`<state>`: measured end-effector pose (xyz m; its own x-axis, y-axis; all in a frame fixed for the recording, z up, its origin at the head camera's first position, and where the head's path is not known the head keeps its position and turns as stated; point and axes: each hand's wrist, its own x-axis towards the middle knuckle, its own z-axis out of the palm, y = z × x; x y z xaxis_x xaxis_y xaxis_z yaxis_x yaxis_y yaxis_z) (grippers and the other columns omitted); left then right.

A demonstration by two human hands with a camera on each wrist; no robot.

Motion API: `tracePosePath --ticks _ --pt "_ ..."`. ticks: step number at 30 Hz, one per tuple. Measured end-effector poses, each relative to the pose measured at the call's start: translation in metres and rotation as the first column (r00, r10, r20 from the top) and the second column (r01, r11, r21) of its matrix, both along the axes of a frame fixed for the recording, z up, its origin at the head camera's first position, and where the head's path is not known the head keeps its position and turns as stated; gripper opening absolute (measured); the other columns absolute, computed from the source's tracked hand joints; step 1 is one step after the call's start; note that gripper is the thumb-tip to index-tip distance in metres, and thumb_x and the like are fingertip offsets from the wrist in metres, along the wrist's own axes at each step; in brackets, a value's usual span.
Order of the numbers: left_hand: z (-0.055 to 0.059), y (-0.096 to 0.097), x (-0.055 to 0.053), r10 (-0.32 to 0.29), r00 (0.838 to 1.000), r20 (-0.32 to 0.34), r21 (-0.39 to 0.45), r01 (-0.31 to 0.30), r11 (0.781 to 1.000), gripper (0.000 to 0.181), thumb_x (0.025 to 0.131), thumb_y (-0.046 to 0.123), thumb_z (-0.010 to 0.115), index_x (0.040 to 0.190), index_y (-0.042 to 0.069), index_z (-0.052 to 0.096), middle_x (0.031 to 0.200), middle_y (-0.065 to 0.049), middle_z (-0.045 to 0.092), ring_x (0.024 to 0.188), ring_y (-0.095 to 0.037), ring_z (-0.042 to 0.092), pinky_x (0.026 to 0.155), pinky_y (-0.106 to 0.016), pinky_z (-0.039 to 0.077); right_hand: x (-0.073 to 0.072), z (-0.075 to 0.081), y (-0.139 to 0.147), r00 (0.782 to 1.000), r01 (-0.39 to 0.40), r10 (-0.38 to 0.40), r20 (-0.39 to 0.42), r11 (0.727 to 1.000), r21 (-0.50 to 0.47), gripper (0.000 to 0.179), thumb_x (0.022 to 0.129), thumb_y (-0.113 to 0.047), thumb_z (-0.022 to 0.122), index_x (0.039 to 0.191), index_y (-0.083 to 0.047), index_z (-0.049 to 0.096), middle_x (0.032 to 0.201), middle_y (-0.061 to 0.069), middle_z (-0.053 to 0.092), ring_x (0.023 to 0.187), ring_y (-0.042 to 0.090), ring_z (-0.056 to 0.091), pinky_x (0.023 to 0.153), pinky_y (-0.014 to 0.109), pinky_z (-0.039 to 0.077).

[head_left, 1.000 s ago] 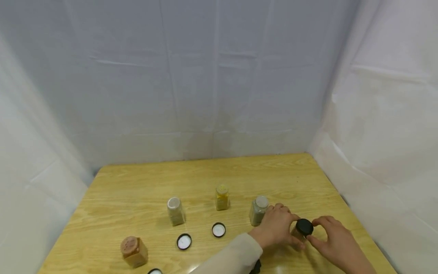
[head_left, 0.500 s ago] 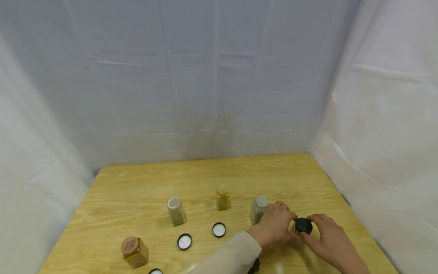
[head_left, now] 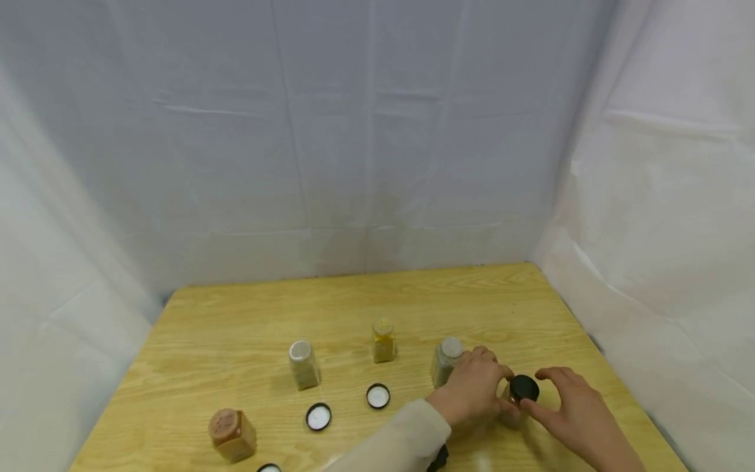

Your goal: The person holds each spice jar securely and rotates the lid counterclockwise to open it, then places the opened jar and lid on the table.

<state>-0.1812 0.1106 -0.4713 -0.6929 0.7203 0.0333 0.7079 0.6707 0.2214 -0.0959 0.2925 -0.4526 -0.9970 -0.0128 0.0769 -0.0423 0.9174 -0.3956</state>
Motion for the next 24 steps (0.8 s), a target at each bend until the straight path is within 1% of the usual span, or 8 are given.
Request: tracePosePath --ticks 4,8,12,16,18,21,24 --pt "0.001 0.000 -0.001 -0.012 1.000 -0.024 -0.022 0.011 1.000 0.056 0.084 0.068 0.077 0.131 0.039 0.073 0.114 0.015 0.066 0.112 -0.004 0.055 0.094 -0.025 0.046 0.001 0.000 0.003 1.000 -0.021 0.021 0.003 1.000 -0.007 0.048 0.091 -0.040 0.083 0.118 -0.002 0.071 0.130 0.025 0.066 0.114 0.048 0.066 0.084 0.062 0.056" --pt "0.002 0.000 -0.002 -0.041 0.996 -0.085 -0.069 0.035 0.997 0.055 0.086 0.068 0.076 0.133 0.041 0.071 0.113 0.016 0.064 0.116 -0.004 0.055 0.097 -0.026 0.046 0.001 -0.001 0.001 0.999 -0.035 0.035 -0.002 0.999 -0.009 0.051 0.092 -0.043 0.082 0.119 -0.002 0.071 0.129 0.023 0.067 0.113 0.046 0.068 0.084 0.061 0.057" --pt "0.002 0.000 -0.003 -0.078 0.986 -0.149 -0.124 0.060 0.990 0.052 0.090 0.068 0.072 0.135 0.045 0.067 0.119 0.016 0.063 0.117 -0.004 0.054 0.100 -0.027 0.044 0.000 -0.002 -0.004 0.999 -0.028 0.028 -0.016 1.000 -0.004 0.054 0.094 -0.048 0.078 0.121 -0.001 0.070 0.128 0.020 0.069 0.114 0.044 0.068 0.087 0.062 0.055" --pt "0.003 0.000 -0.004 -0.093 0.972 -0.214 -0.156 0.060 0.986 0.053 0.089 0.076 0.067 0.134 0.048 0.067 0.120 0.016 0.064 0.116 -0.006 0.053 0.097 -0.029 0.041 -0.004 -0.002 -0.007 1.000 -0.021 0.021 -0.004 1.000 0.017 0.057 0.096 -0.052 0.075 0.123 -0.002 0.070 0.128 0.019 0.069 0.117 0.045 0.066 0.087 0.065 0.052" --pt "0.003 0.000 -0.004 -0.091 0.967 -0.238 -0.165 0.052 0.985 0.055 0.087 0.078 0.066 0.134 0.050 0.067 0.120 0.016 0.065 0.118 -0.007 0.054 0.099 -0.031 0.041 -0.005 -0.002 -0.008 1.000 -0.024 0.024 -0.002 0.999 0.025 0.057 0.096 -0.052 0.075 0.124 -0.002 0.070 0.128 0.019 0.068 0.117 0.046 0.066 0.086 0.067 0.052" --pt "0.003 0.000 -0.004 -0.087 0.965 -0.249 -0.177 0.043 0.983 0.058 0.085 0.081 0.066 0.135 0.051 0.066 0.121 0.016 0.066 0.123 -0.009 0.054 0.106 -0.036 0.042 -0.004 -0.002 -0.006 1.000 -0.019 0.019 -0.007 1.000 0.024 0.056 0.095 -0.050 0.077 0.124 -0.002 0.070 0.129 0.020 0.068 0.117 0.047 0.066 0.087 0.068 0.052" --pt "0.003 0.001 -0.004 -0.076 0.966 -0.247 -0.174 0.034 0.984 0.060 0.082 0.082 0.067 0.133 0.051 0.067 0.118 0.017 0.066 0.123 -0.010 0.054 0.107 -0.038 0.042 -0.002 -0.002 -0.001 1.000 -0.010 0.010 -0.007 1.000 0.016 0.054 0.094 -0.047 0.079 0.123 -0.002 0.070 0.130 0.021 0.068 0.117 0.049 0.066 0.087 0.066 0.053"
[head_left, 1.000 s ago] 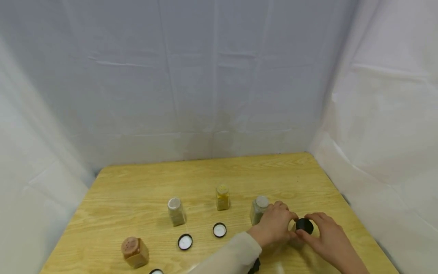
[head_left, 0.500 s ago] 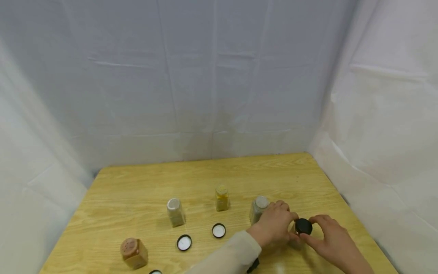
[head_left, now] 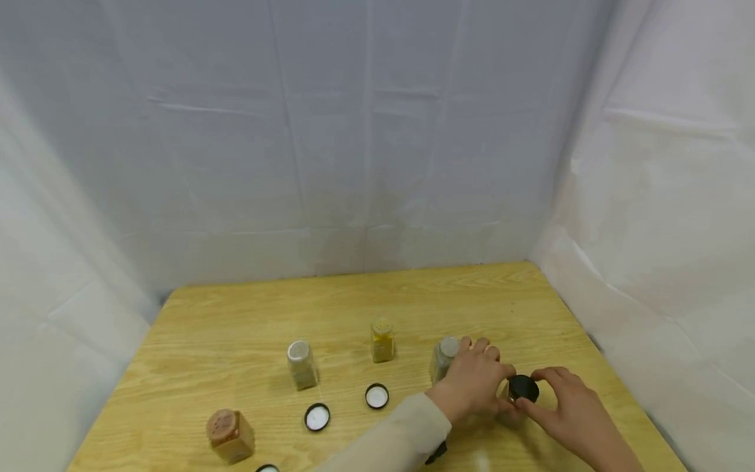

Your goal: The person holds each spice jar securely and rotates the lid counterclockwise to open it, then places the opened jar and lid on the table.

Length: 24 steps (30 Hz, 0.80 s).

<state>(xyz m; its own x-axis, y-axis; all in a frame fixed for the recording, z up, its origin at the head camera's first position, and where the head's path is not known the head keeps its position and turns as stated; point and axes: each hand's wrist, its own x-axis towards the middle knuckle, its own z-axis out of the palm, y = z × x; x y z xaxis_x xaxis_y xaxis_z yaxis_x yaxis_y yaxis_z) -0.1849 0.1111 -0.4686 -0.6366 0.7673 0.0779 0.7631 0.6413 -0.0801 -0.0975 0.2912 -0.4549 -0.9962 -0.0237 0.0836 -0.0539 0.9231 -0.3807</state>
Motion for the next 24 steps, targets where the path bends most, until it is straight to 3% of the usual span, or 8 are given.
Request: tracePosePath --ticks 8,15,19,24 --pt "0.000 -0.001 -0.001 0.026 1.000 -0.008 0.000 -0.026 1.000 0.063 0.079 0.086 0.066 0.132 0.052 0.068 0.113 0.017 0.065 0.119 -0.009 0.054 0.102 -0.036 0.040 0.003 -0.001 0.005 1.000 -0.007 0.007 0.011 1.000 -0.029 0.043 0.092 -0.039 0.082 0.116 -0.005 0.071 0.129 0.020 0.068 0.115 0.047 0.066 0.085 0.063 0.055" --pt "0.001 0.000 -0.001 0.047 0.999 -0.003 -0.021 -0.047 0.999 0.057 0.083 0.082 0.067 0.133 0.055 0.066 0.122 0.016 0.068 0.129 -0.013 0.054 0.105 -0.040 0.041 -0.002 -0.001 -0.005 1.000 -0.008 0.008 0.014 1.000 0.000 0.059 0.094 -0.049 0.078 0.125 0.000 0.069 0.131 0.024 0.067 0.118 0.049 0.065 0.088 0.068 0.052" --pt "0.001 0.001 -0.001 0.053 0.999 -0.005 -0.024 -0.054 0.998 0.048 0.089 0.074 0.070 0.133 0.055 0.066 0.122 0.017 0.068 0.128 -0.012 0.054 0.105 -0.040 0.041 -0.005 -0.001 -0.011 1.000 -0.021 0.021 0.006 1.000 0.006 0.060 0.095 -0.047 0.077 0.127 0.001 0.068 0.132 0.026 0.067 0.118 0.050 0.065 0.087 0.071 0.050" --pt "0.002 0.002 0.000 0.056 0.998 -0.005 -0.022 -0.056 0.998 0.047 0.087 0.074 0.071 0.131 0.055 0.067 0.122 0.017 0.069 0.130 -0.012 0.054 0.106 -0.041 0.041 -0.004 -0.003 -0.011 0.999 -0.020 0.020 -0.028 1.000 0.011 0.058 0.094 -0.045 0.079 0.127 0.001 0.068 0.131 0.025 0.068 0.117 0.050 0.066 0.087 0.072 0.050"
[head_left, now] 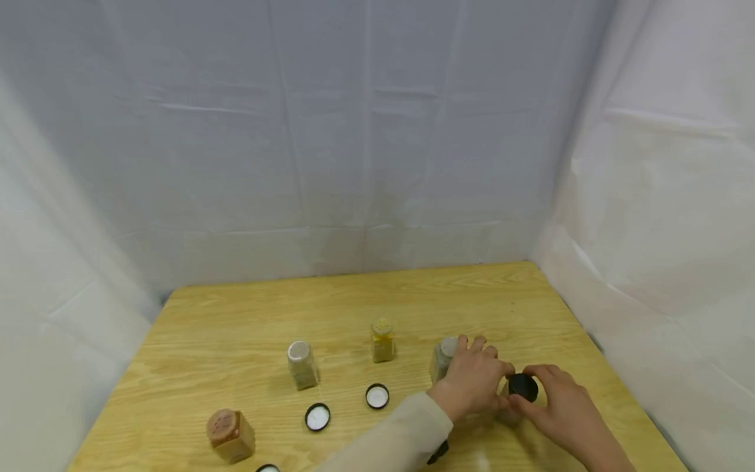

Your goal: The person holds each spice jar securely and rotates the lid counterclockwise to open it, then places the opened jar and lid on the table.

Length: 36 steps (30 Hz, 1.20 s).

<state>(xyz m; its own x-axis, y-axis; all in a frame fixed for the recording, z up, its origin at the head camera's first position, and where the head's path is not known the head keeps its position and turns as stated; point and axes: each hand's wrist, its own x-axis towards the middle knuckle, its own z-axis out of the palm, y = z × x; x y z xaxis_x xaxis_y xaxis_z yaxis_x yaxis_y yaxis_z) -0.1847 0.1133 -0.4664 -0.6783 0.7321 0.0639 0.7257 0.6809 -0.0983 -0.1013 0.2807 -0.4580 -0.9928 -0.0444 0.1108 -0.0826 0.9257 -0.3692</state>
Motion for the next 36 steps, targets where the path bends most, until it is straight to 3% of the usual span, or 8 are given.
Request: tracePosePath --ticks 9,17,26,36 --pt "0.000 0.002 0.001 0.012 1.000 -0.020 -0.021 -0.013 1.000 0.062 0.078 0.086 0.066 0.132 0.057 0.066 0.123 0.019 0.069 0.132 -0.011 0.054 0.107 -0.041 0.042 0.003 0.002 0.011 0.999 0.027 -0.026 0.038 1.000 -0.016 0.049 0.091 -0.043 0.082 0.116 -0.002 0.070 0.128 0.023 0.068 0.114 0.047 0.066 0.085 0.063 0.054" --pt "0.000 0.002 0.001 0.005 1.000 -0.019 -0.024 -0.005 1.000 0.050 0.088 0.075 0.069 0.134 0.056 0.065 0.123 0.018 0.069 0.128 -0.011 0.054 0.107 -0.041 0.040 -0.001 0.001 0.000 1.000 -0.006 0.006 0.010 1.000 0.016 0.060 0.093 -0.047 0.079 0.125 0.002 0.069 0.129 0.025 0.069 0.116 0.049 0.066 0.084 0.072 0.050" --pt "0.002 0.002 0.001 0.009 1.000 0.004 -0.024 -0.009 1.000 0.055 0.083 0.080 0.070 0.132 0.056 0.066 0.123 0.018 0.068 0.128 -0.011 0.054 0.106 -0.040 0.041 0.000 0.000 0.006 1.000 0.014 -0.014 -0.010 1.000 -0.001 0.059 0.091 -0.046 0.082 0.124 0.001 0.070 0.129 0.024 0.069 0.117 0.050 0.065 0.087 0.069 0.051" --pt "0.001 0.003 0.001 0.013 1.000 0.007 -0.014 -0.013 1.000 0.058 0.079 0.084 0.069 0.130 0.058 0.067 0.120 0.018 0.068 0.128 -0.012 0.054 0.105 -0.041 0.041 0.002 0.001 0.015 1.000 -0.006 0.007 0.016 0.999 -0.054 0.039 0.088 -0.039 0.086 0.108 -0.008 0.071 0.124 0.019 0.070 0.113 0.045 0.067 0.087 0.060 0.056"
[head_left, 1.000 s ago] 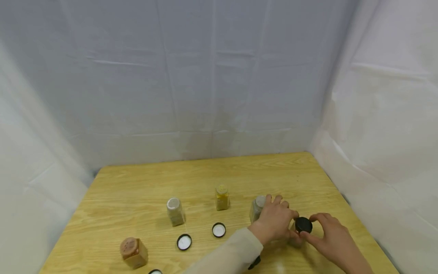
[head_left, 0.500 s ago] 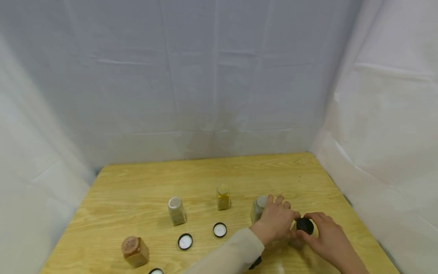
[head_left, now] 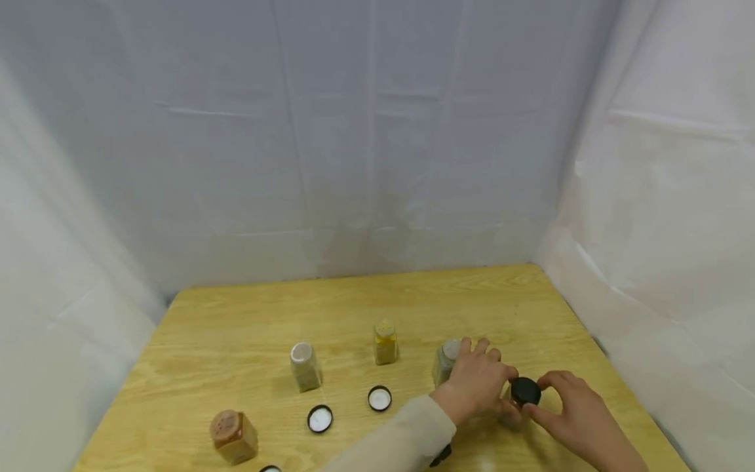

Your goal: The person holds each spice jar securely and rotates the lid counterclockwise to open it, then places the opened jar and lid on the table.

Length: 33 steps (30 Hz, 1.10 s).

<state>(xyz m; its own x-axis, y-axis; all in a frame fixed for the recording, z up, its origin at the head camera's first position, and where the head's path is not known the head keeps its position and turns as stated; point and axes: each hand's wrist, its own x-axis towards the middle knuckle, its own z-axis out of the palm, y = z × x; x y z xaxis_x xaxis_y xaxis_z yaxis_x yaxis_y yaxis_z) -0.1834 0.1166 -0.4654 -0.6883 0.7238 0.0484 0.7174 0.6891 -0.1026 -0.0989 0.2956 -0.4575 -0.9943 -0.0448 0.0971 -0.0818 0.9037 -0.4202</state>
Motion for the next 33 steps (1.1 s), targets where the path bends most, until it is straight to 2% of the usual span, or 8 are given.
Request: tracePosePath --ticks 6,11,17,22,27,30,33 --pt "0.001 -0.001 0.000 -0.006 1.000 -0.023 -0.016 0.005 1.000 0.052 0.085 0.080 0.068 0.131 0.057 0.066 0.122 0.018 0.068 0.129 -0.012 0.054 0.104 -0.040 0.041 -0.005 0.002 -0.008 1.000 -0.013 0.012 0.018 0.999 0.030 0.054 0.090 -0.045 0.083 0.120 -0.001 0.070 0.128 0.023 0.068 0.116 0.048 0.065 0.087 0.066 0.053" --pt "0.001 -0.001 0.000 -0.015 0.999 -0.033 -0.021 0.015 1.000 0.047 0.088 0.077 0.067 0.131 0.057 0.067 0.119 0.018 0.068 0.122 -0.011 0.054 0.100 -0.038 0.040 -0.008 0.003 -0.013 0.999 -0.020 0.019 0.031 0.999 0.038 0.055 0.090 -0.044 0.083 0.124 -0.003 0.070 0.130 0.023 0.068 0.118 0.048 0.064 0.088 0.068 0.052" --pt "0.002 0.000 0.000 -0.009 1.000 -0.019 -0.020 0.008 1.000 0.056 0.081 0.083 0.068 0.131 0.058 0.066 0.121 0.018 0.068 0.125 -0.011 0.054 0.103 -0.040 0.041 -0.005 0.004 -0.005 1.000 0.014 -0.015 0.021 0.999 0.043 0.059 0.088 -0.045 0.085 0.124 -0.001 0.070 0.131 0.026 0.067 0.117 0.051 0.065 0.088 0.066 0.053" --pt "0.003 0.000 0.000 0.003 1.000 -0.007 -0.021 -0.003 1.000 0.061 0.077 0.087 0.068 0.130 0.058 0.066 0.119 0.018 0.068 0.126 -0.011 0.054 0.104 -0.041 0.041 -0.004 0.005 0.003 0.998 0.009 -0.011 0.066 1.000 0.026 0.048 0.088 -0.041 0.085 0.116 -0.004 0.071 0.129 0.025 0.067 0.116 0.050 0.065 0.088 0.063 0.055" --pt "0.003 0.000 0.000 0.002 1.000 -0.004 -0.020 -0.002 1.000 0.058 0.078 0.086 0.068 0.130 0.058 0.067 0.120 0.018 0.068 0.127 -0.011 0.054 0.105 -0.041 0.041 -0.007 0.006 0.000 0.994 -0.008 0.007 0.107 1.000 0.014 0.049 0.092 -0.040 0.082 0.119 -0.002 0.070 0.131 0.024 0.066 0.116 0.048 0.066 0.088 0.062 0.056" --pt "0.002 -0.001 0.001 -0.002 1.000 -0.010 -0.017 0.002 1.000 0.054 0.081 0.083 0.069 0.129 0.058 0.067 0.120 0.018 0.068 0.126 -0.011 0.054 0.104 -0.041 0.041 -0.009 0.005 -0.005 0.995 -0.016 0.014 0.095 1.000 0.026 0.057 0.092 -0.042 0.081 0.125 0.003 0.068 0.133 0.027 0.065 0.117 0.049 0.065 0.088 0.064 0.055" --pt "0.002 -0.001 0.001 -0.006 1.000 -0.018 -0.011 0.006 1.000 0.049 0.085 0.078 0.070 0.129 0.057 0.068 0.119 0.018 0.068 0.124 -0.011 0.054 0.102 -0.039 0.041 -0.010 0.004 -0.010 0.997 -0.020 0.017 0.073 0.999 0.039 0.058 0.092 -0.042 0.081 0.126 0.002 0.068 0.132 0.026 0.066 0.117 0.049 0.065 0.088 0.067 0.053"
